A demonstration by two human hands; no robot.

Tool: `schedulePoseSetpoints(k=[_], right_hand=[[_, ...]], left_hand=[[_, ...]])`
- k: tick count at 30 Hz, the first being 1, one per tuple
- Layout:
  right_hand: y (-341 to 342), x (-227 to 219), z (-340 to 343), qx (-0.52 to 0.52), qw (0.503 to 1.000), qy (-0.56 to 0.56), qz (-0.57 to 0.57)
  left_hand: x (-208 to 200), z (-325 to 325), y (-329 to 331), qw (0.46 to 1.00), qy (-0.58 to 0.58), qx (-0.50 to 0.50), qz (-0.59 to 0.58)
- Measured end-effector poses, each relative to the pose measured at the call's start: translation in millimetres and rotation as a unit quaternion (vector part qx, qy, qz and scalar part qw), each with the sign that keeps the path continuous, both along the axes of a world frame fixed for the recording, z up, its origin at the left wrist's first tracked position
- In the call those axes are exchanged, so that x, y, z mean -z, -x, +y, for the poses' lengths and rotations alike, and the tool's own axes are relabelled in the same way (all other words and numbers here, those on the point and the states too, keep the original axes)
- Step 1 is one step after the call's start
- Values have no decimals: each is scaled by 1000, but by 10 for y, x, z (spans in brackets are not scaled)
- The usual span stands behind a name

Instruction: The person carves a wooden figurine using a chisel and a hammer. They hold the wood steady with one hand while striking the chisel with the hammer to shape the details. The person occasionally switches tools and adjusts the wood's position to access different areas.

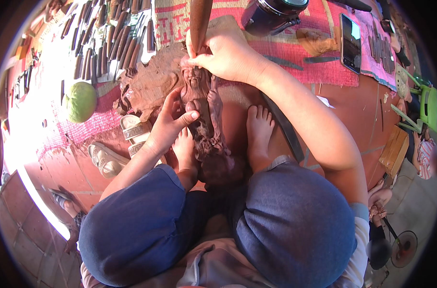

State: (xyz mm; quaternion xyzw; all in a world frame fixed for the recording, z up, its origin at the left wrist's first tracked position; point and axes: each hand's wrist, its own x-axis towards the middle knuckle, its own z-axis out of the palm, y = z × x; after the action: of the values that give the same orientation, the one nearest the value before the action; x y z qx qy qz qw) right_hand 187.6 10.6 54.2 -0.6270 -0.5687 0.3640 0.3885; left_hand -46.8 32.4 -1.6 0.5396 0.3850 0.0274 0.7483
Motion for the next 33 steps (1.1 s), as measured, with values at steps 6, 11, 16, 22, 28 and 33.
schedulePoseSetpoints(k=[6, 11, 16, 22, 28, 33], right_hand=[[44, 77, -102, 23, 999, -29, 31], [-24, 76, 7, -13, 996, -32, -79], [-38, 41, 47, -32, 995, -29, -86], [-8, -149, -124, -83, 993, -37, 78], [-101, 66, -125, 17, 992, -30, 122], [-81, 143, -124, 12, 994, -35, 101]], left_hand=[[21, 9, 35, 1000, -16, 24, 9], [15, 3, 21, 999, -20, 21, 13], [-26, 16, -3, 1000, -4, 17, 10], [66, 21, 35, 1000, -13, 16, -3], [-12, 22, 24, 1000, -13, 24, 14], [15, 22, 36, 1000, -6, 25, 16]])
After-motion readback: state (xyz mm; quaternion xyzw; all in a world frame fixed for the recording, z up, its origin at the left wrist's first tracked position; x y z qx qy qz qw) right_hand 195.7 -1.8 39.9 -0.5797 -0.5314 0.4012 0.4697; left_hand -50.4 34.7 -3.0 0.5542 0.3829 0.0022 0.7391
